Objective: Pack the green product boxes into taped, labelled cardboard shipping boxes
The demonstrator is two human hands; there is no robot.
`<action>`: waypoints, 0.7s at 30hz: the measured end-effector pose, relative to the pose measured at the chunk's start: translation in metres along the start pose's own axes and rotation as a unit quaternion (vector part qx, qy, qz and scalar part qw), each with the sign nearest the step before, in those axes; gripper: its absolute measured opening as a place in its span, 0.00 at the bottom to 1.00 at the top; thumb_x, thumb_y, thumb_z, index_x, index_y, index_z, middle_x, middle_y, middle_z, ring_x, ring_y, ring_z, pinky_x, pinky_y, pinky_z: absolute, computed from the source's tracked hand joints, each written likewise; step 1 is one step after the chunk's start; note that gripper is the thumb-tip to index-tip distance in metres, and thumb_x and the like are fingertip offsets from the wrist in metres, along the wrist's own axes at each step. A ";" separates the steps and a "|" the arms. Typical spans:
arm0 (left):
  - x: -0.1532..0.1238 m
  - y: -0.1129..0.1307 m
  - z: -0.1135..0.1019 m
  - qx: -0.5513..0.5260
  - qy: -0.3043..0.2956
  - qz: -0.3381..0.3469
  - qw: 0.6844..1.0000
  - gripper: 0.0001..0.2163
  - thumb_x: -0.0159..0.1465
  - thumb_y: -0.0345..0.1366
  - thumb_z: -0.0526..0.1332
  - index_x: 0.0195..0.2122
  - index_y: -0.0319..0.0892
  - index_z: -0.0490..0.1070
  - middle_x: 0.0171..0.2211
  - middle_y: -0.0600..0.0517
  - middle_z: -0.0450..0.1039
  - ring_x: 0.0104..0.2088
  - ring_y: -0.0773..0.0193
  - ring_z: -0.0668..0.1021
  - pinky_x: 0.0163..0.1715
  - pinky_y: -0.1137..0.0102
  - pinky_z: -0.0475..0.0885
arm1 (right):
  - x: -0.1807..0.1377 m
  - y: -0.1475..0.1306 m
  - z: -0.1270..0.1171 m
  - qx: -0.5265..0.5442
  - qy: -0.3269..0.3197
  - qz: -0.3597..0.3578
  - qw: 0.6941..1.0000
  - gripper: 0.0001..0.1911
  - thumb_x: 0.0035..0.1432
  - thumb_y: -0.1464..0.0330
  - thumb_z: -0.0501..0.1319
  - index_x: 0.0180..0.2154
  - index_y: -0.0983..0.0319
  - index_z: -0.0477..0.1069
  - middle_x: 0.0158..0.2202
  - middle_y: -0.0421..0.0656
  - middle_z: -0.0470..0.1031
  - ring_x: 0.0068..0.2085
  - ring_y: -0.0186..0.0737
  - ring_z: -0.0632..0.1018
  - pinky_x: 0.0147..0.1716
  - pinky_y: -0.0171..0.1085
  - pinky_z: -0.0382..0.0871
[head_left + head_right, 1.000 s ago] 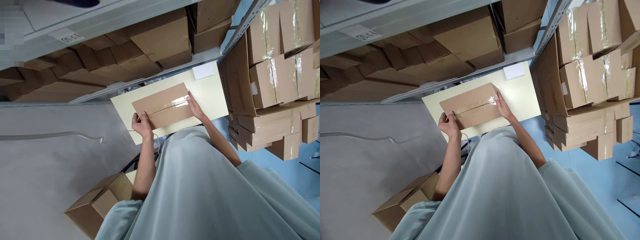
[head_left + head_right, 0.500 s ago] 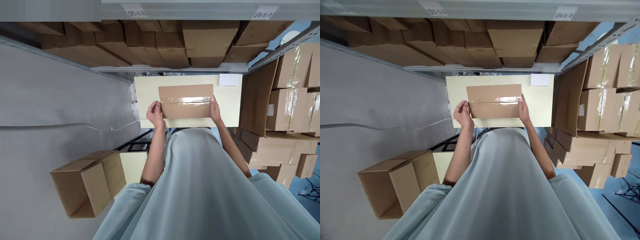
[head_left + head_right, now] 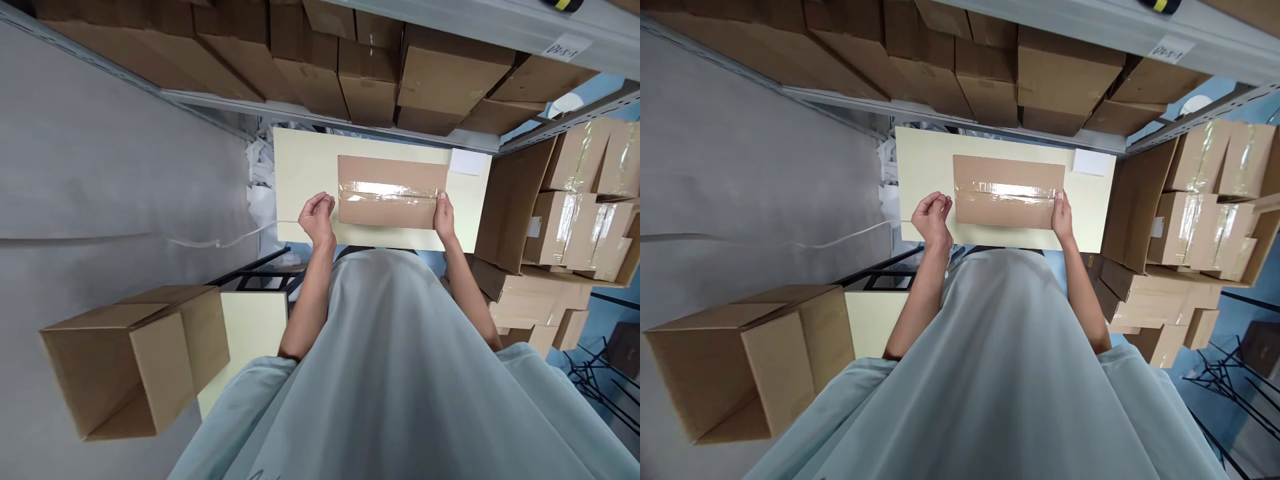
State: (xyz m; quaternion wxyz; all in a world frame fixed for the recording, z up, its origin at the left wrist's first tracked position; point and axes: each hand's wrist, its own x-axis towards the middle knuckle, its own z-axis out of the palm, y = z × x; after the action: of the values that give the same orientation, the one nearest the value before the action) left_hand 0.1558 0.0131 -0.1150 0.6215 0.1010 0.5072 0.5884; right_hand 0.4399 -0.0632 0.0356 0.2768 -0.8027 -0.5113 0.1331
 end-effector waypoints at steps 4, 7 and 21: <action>0.006 0.007 -0.007 -0.019 -0.016 -0.025 0.999 0.13 0.58 0.40 0.77 0.40 0.39 0.81 0.38 0.49 0.82 0.43 0.63 0.86 0.60 0.58 0.82 | -0.002 -0.001 0.003 -0.010 0.010 -0.002 1.000 0.41 0.75 0.36 0.38 0.50 0.59 0.75 0.52 0.53 0.82 0.56 0.51 0.81 0.64 0.54 0.73; 0.009 0.015 -0.012 -0.031 -0.041 -0.051 0.997 0.13 0.57 0.39 0.78 0.39 0.39 0.82 0.39 0.49 0.82 0.43 0.62 0.85 0.59 0.58 0.82 | -0.004 -0.003 0.004 -0.015 0.020 -0.002 1.000 0.41 0.75 0.36 0.38 0.48 0.59 0.74 0.50 0.52 0.82 0.54 0.51 0.80 0.63 0.53 0.73; 0.014 0.046 -0.021 0.078 -0.174 0.002 0.982 0.15 0.67 0.43 0.69 0.51 0.41 0.82 0.42 0.47 0.81 0.44 0.60 0.84 0.57 0.61 0.80 | -0.010 -0.013 0.007 -0.109 0.059 0.030 0.992 0.45 0.76 0.37 0.36 0.64 0.64 0.71 0.63 0.59 0.79 0.64 0.54 0.79 0.68 0.56 0.71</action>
State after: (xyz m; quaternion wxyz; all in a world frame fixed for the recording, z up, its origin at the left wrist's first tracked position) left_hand 0.1085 0.0276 -0.0987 0.6893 0.2509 0.4360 0.5213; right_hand 0.4224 -0.0662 0.0367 0.2137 -0.8493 -0.4814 0.0370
